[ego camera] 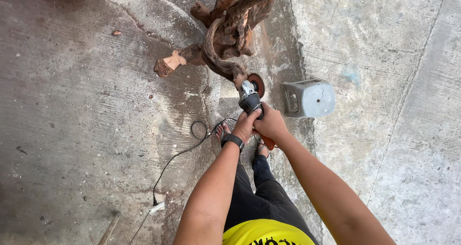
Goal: The person uses an angle grinder to smooth and shape a large, irregular piece of wood resting on the concrete floor. They hold the tool with both hands and move it along the wood's surface, generating dust as they work.
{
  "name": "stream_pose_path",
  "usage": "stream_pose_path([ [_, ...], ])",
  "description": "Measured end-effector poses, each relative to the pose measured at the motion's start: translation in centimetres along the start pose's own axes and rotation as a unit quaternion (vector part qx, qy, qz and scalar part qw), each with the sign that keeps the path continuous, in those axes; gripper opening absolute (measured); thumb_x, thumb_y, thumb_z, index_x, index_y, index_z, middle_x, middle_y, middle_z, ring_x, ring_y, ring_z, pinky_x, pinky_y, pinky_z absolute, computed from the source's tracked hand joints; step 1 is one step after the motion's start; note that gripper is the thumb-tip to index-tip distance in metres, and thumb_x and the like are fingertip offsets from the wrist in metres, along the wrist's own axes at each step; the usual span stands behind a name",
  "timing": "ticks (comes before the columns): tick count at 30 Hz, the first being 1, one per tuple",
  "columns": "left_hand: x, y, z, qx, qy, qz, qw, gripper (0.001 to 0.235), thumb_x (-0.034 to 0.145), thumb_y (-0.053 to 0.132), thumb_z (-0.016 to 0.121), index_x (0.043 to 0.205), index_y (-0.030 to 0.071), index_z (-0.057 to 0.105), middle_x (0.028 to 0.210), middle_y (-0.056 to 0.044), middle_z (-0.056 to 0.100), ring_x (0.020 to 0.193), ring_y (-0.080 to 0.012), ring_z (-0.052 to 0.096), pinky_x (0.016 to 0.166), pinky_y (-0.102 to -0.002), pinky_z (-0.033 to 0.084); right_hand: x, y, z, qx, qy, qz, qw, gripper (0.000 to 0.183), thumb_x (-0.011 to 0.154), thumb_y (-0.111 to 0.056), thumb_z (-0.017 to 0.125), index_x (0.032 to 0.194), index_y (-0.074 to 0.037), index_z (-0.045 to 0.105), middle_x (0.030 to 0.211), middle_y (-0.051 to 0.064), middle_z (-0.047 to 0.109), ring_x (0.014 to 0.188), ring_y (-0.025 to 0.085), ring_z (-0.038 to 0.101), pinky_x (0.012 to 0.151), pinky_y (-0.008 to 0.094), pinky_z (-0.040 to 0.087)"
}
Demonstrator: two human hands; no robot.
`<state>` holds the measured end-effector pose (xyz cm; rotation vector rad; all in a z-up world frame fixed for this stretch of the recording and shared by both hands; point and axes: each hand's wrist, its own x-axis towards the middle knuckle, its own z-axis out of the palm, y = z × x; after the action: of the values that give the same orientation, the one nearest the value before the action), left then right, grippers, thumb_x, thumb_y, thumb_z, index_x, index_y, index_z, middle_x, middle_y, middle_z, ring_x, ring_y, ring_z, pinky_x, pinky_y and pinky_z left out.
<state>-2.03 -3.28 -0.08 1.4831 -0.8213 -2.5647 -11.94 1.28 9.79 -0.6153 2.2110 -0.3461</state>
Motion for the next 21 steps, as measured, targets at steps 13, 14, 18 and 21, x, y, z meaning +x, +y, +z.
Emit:
stream_pose_path([
  [13,-6.0,0.2,5.2,0.360,0.068,0.069,0.928,0.084,0.083,0.069,0.083,0.125,-0.001,0.062,0.124,-0.026,0.076,0.128,-0.0402,0.071,0.108,-0.053,0.059,-3.0,6.6,-0.4,0.180,0.009,-0.048,0.982,0.041,0.081,-0.033,0.078,0.119,-0.018,0.073,0.104,0.023,0.077,0.112,0.042,0.074,0.090,0.056,0.056],
  [14,-6.6,-0.1,5.7,0.384,0.052,0.066,0.920,0.089,0.086,0.075,0.076,0.128,-0.002,0.060,0.126,-0.028,0.074,0.129,-0.0436,0.069,0.108,-0.056,0.058,-3.5,7.4,-0.4,0.221,-0.008,-0.036,0.975,0.041,0.076,-0.029,0.084,0.115,-0.019,0.077,0.098,0.016,0.078,0.106,0.033,0.073,0.089,0.050,0.057],
  [18,-9.1,-0.6,5.1,0.464,-0.023,0.057,0.884,0.092,0.099,0.083,0.056,0.128,-0.004,0.067,0.121,-0.023,0.077,0.124,-0.0445,0.072,0.102,-0.058,0.060,-4.2,12.7,0.4,0.321,-0.034,0.008,0.946,0.037,0.073,-0.032,0.098,0.103,-0.018,0.082,0.082,0.005,0.072,0.086,0.022,0.067,0.077,0.037,0.054],
  [21,-6.9,-4.7,1.2,0.423,-0.028,0.080,0.902,0.085,0.111,0.069,0.057,0.158,-0.001,0.058,0.140,-0.022,0.072,0.127,-0.0401,0.071,0.098,-0.053,0.061,-10.5,12.0,-5.6,0.332,-0.068,0.046,0.940,0.053,0.072,-0.018,0.102,0.117,0.000,0.079,0.094,0.019,0.073,0.086,0.032,0.077,0.077,0.043,0.065],
])
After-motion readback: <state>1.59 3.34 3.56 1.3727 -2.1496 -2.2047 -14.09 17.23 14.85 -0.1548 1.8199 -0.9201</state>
